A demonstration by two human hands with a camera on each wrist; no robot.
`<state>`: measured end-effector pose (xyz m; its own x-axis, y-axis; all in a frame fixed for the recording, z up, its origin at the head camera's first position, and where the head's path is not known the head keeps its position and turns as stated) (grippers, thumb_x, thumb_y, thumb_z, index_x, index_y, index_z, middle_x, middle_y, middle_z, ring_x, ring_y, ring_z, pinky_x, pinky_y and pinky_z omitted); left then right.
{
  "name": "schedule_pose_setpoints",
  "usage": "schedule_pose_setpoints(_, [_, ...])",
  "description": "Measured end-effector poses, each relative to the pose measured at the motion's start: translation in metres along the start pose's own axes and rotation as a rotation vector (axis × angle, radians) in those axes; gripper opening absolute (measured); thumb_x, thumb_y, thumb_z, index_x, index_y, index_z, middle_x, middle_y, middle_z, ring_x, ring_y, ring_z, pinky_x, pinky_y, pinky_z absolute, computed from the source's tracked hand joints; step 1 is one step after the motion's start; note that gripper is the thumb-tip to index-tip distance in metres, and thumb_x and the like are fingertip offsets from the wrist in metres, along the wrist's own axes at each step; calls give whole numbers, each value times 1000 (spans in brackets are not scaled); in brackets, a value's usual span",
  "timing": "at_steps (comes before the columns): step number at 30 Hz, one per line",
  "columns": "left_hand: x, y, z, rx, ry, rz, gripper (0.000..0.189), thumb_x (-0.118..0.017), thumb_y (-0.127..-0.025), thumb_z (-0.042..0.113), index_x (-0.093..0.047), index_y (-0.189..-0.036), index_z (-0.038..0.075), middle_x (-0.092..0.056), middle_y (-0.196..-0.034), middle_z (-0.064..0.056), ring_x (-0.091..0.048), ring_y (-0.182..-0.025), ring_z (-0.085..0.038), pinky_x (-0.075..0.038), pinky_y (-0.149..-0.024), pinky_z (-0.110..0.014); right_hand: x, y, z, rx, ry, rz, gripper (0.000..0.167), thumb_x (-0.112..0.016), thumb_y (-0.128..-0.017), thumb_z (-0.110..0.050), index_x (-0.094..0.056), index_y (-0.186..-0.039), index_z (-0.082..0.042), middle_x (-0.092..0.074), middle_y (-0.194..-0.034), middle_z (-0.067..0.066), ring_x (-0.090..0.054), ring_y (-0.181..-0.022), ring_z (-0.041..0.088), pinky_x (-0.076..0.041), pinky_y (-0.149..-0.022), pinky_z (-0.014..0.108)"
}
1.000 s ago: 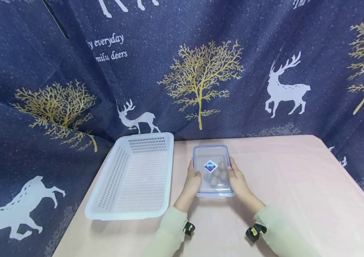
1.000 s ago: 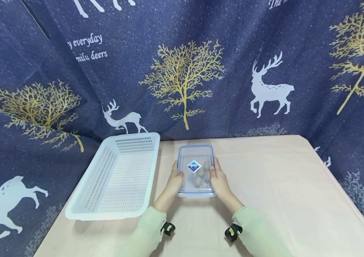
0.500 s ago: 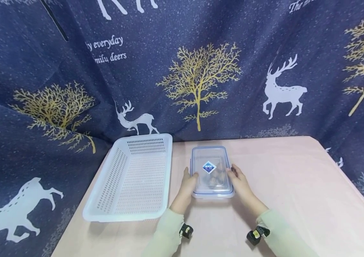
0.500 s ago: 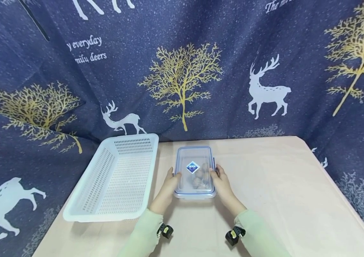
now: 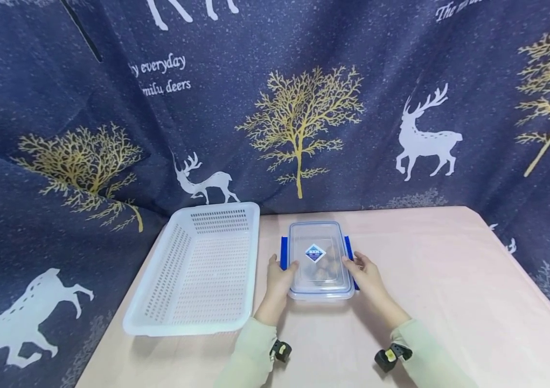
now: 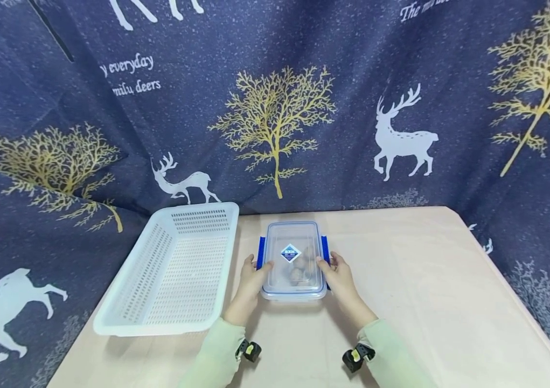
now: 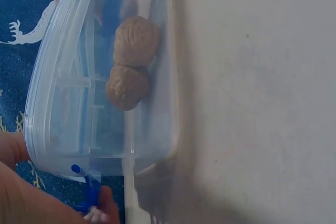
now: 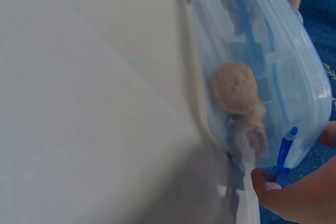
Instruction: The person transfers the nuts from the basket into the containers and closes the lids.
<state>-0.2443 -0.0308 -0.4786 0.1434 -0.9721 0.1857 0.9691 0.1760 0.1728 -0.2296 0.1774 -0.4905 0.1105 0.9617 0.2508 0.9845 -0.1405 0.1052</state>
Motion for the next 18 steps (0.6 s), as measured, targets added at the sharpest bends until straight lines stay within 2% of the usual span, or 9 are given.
schedule_pose_setpoints(5, [2,3,0,-61,-103,81,74,-68,-86,15,-29,-142,-12,-52,-122,-31,-52,-114,-45,-42,-101,-54,3,1,-6,49,-7,25,66,-57,-96,-17,-24,-144,14,-45,-132,37,-49,-121,44,-45,-102,48])
schedule_pose_setpoints(10, [0,4,1,-148,-214,142,56,-70,-85,17,-50,-131,-8,-55,-110,-21,-56,-98,-36,-47,-86,-52,-3,2,-11,114,-11,36,58,-59,-95,-8,-32,-140,16,-44,-134,37,-47,-123,47,-42,-103,48])
schedule_pose_setpoints(13, [-4,4,1,-199,-212,131,50,-66,-86,12,-51,-128,-11,-53,-115,-24,-56,-103,-42,-48,-91,-54,-7,4,-12,139,0,31,58,-58,-95,-8,-30,-140,17,-40,-136,39,-42,-126,49,-38,-107,48])
schedule_pose_setpoints(18, [-8,7,4,-263,-163,64,52,-55,-87,-1,-37,-132,-20,-47,-128,-38,-46,-120,-52,-38,-104,-57,-11,6,-14,170,62,45,57,-56,-96,-7,-28,-139,20,-37,-137,41,-38,-128,50,-35,-108,49])
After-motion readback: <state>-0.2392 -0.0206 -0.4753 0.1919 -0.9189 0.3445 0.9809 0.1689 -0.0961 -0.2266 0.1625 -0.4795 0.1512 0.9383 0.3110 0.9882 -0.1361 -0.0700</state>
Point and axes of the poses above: each hand's wrist, its own y-axis away from the middle knuckle, its own x-axis out of the back of the hand, z = x × y, the point moved 2 cm from there along -y, towards the middle knuckle
